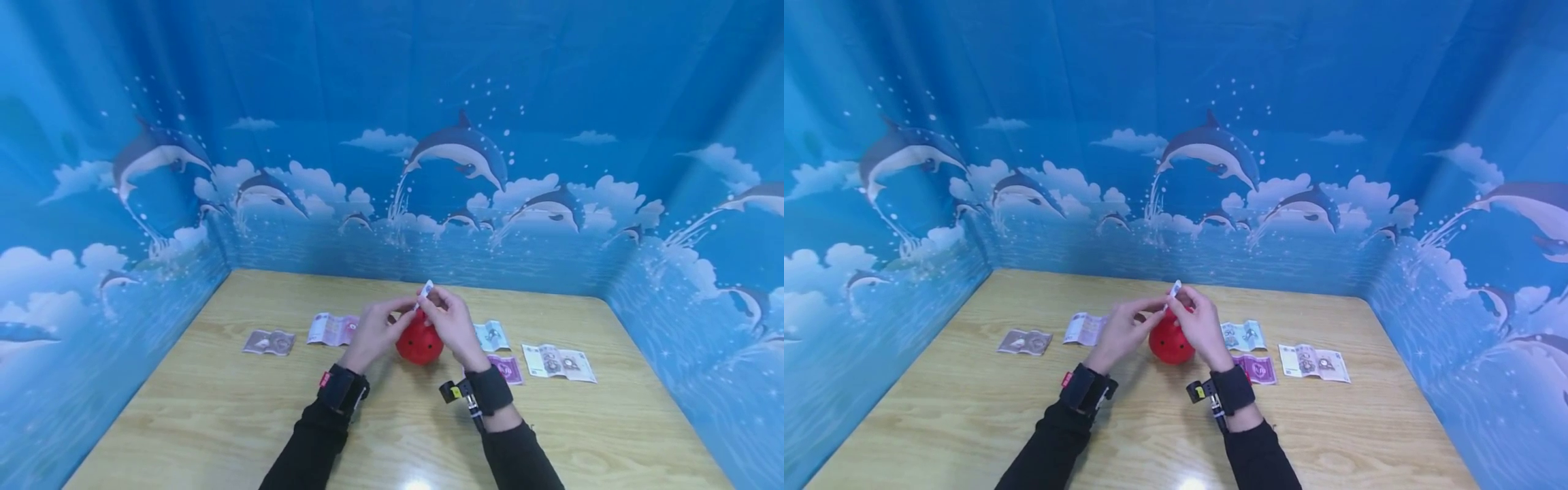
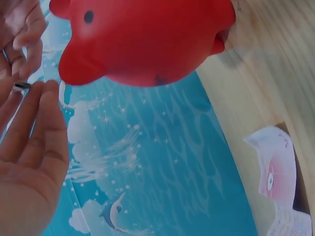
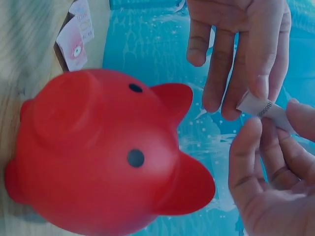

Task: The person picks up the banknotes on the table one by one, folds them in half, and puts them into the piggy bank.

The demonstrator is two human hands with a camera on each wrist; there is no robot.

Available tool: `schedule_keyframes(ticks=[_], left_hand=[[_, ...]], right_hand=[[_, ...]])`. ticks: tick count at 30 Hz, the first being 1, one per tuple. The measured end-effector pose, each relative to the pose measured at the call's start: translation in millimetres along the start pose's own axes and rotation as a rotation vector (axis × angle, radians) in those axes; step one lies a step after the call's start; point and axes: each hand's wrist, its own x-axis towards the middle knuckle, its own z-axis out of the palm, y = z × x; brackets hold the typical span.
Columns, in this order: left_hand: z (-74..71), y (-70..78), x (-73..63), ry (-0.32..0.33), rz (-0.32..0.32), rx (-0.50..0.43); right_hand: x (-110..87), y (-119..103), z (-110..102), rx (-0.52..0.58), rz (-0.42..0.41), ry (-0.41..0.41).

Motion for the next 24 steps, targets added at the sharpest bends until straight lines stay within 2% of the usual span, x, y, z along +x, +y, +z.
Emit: schedule_keyframes(ticks=[5, 11, 16, 24], left_hand=[[6.9, -0.2, -0.7, 0.054, 0.042, 0.014], [10.0, 1.3, -1.8, 0.094, 0.046, 0.018], [11.8, 2.2, -1.3, 0.067, 0.051, 0.013], [14.5, 2.5, -2.0, 0.018, 0.061, 0.059]], right_hand=[[0.3, -1, -4, 0.056, 0.003, -0.038], [1.5, 0, -6, 0.057, 0.016, -0.055], [2.6, 0, -10, 0.038, 0.028, -0.053], [2.9, -2, -14, 0.024, 0.052, -0.024]])
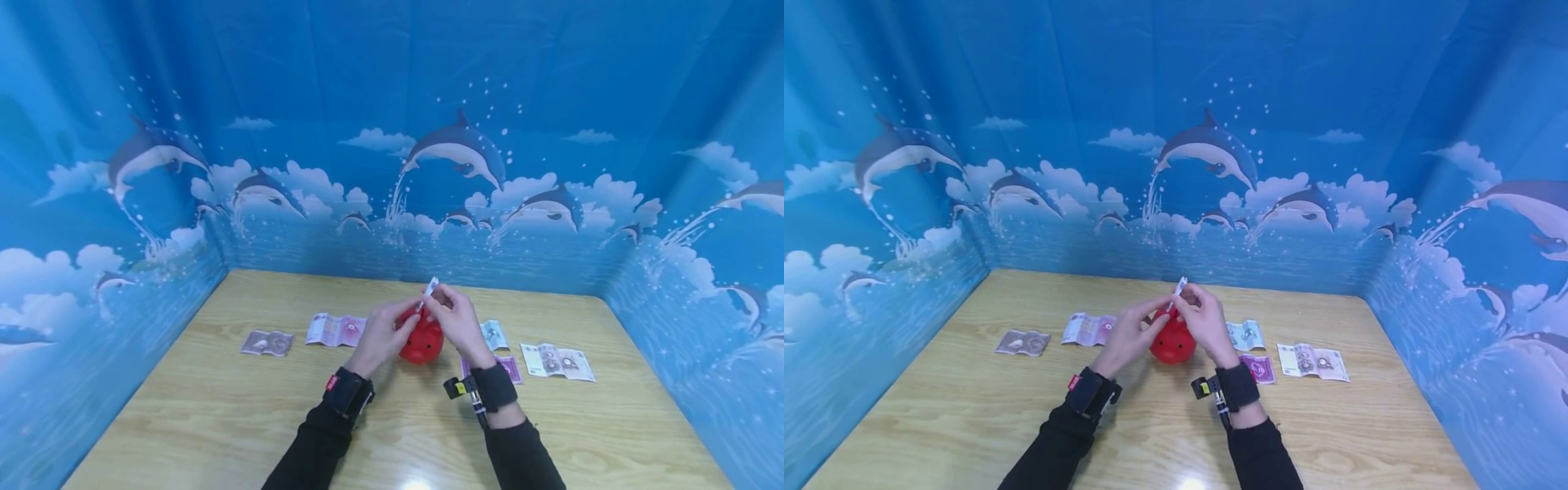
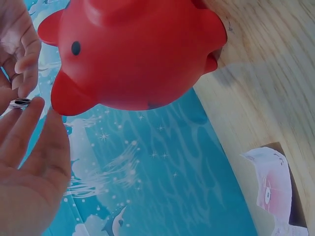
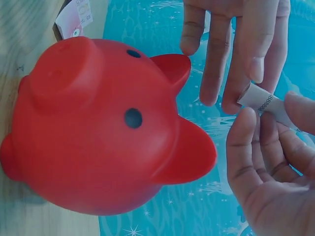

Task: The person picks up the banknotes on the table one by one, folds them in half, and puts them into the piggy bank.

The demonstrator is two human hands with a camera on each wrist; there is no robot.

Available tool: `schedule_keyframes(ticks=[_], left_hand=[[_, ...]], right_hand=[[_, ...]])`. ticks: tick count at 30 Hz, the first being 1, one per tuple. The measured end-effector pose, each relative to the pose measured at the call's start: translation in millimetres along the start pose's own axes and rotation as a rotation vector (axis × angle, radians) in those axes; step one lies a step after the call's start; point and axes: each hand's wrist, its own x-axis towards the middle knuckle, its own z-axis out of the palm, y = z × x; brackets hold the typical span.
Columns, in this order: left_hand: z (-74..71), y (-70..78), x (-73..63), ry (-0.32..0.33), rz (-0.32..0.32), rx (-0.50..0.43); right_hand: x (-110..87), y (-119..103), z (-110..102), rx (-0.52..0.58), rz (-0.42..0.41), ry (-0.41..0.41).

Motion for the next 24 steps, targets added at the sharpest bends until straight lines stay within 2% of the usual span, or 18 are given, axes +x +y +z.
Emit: schedule_keyframes(ticks=[10, 16, 20, 24], left_hand=[[1.1, -0.6, -1.6, -0.039, -0.019, -0.005], [4.8, -4.0, -2.3, -0.065, -0.015, 0.043], [5.0, -3.4, -2.7, -0.138, -0.032, 0.077], [4.9, -2.8, -2.1, -0.234, -0.081, 0.086]], right_hand=[[-0.4, 0, -1, -0.039, -0.004, 0.008], [3.4, 8, -2, -0.093, -0.015, 0.025], [5.2, 11, -3, -0.132, -0.011, 0.027], [6.3, 13, -3, -0.157, -0.002, 0.039]])
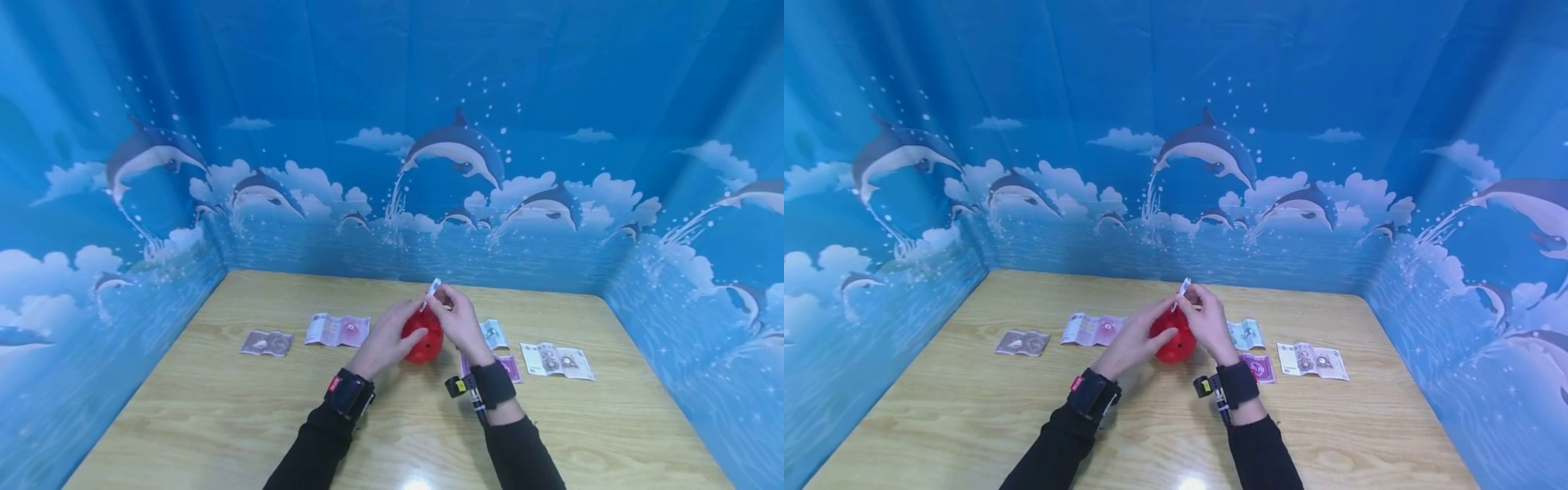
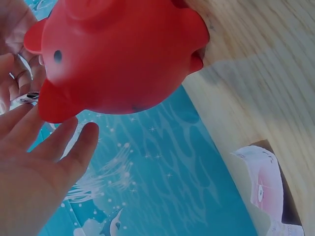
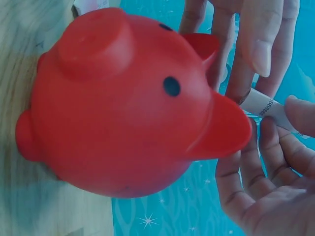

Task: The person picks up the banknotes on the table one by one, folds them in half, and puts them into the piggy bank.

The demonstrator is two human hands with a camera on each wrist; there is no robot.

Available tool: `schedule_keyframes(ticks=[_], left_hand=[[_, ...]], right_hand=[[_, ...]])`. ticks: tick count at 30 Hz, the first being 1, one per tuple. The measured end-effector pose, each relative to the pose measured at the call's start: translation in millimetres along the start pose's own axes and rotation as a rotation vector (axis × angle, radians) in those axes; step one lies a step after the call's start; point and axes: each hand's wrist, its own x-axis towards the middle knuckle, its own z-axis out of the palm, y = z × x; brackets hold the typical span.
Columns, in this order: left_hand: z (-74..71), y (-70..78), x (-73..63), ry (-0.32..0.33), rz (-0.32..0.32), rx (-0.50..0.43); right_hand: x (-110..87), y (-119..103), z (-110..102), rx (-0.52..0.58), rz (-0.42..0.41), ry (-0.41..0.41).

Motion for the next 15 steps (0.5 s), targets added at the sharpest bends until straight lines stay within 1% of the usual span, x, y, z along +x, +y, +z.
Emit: schedule_keyframes(ticks=[2, 5, 13, 15], left_hand=[[-0.1, -0.3, 0.3, -0.03, -0.025, -0.001], [0.3, -1.2, 0.1, -0.047, -0.046, 0.002], [3.9, -5.8, -0.8, -0.095, -0.069, 0.047], [5.2, -6.7, -0.7, -0.099, -0.069, 0.052]], right_hand=[[0.6, 0.5, 0.2, -0.016, -0.009, 0.01], [1.6, 3.1, 1.2, -0.037, -0.03, 0.031], [1.5, 7.5, 4.2, -0.107, -0.07, 0.056], [1.5, 8.0, 4.8, -0.125, -0.076, 0.066]])
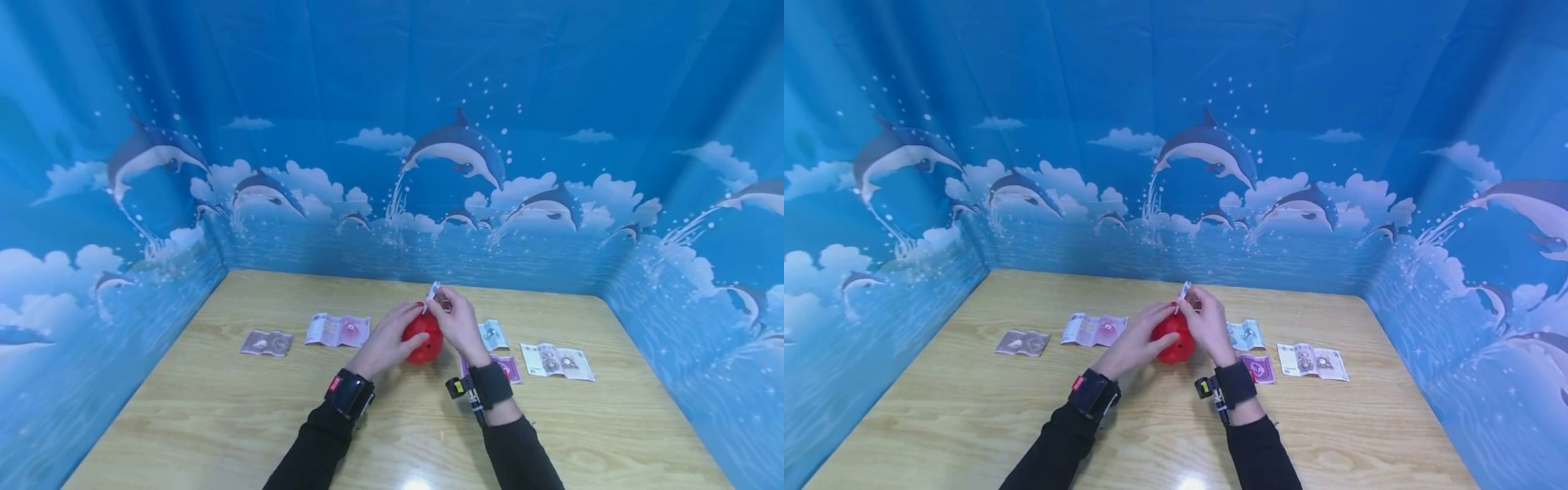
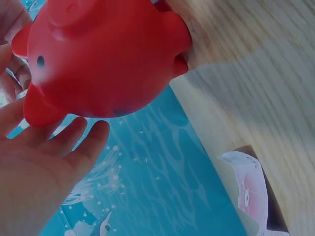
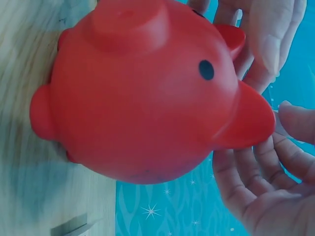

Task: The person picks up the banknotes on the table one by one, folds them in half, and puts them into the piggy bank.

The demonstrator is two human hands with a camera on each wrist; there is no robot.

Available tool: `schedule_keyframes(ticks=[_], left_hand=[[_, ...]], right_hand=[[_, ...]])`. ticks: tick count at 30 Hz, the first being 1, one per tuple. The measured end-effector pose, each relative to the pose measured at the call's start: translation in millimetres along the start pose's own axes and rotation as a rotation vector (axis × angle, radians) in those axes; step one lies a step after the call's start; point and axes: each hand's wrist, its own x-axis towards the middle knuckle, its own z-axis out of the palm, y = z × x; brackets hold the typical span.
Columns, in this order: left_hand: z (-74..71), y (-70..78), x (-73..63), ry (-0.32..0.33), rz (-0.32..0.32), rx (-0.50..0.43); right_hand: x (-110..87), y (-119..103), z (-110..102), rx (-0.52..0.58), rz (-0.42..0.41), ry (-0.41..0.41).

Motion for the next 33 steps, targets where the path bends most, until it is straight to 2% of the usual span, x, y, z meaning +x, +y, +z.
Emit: schedule_keyframes(ticks=[3, 12, 20, 27, 33], left_hand=[[1.6, -0.8, 0.3, 0.007, 0.007, 0.002], [6.6, -1.9, 0.9, 0.028, 0.031, -0.003], [9.5, -0.2, 0.5, 0.006, -0.018, -0.016], [9.4, -0.1, 0.5, 0.015, -0.009, 0.014], [11.5, -1.5, 1.2, 0.009, -0.029, 0.017]], right_hand=[[0.0, 0, 1, -0.036, -0.018, 0.012], [-0.2, 2, 3, -0.053, -0.015, 0.024], [-0.2, 2, 2, -0.062, 0.007, 0.015], [-0.4, 0, 0, -0.089, 0.001, 0.003], [-0.3, 0, 0, -0.1, 0.0, -0.013]])
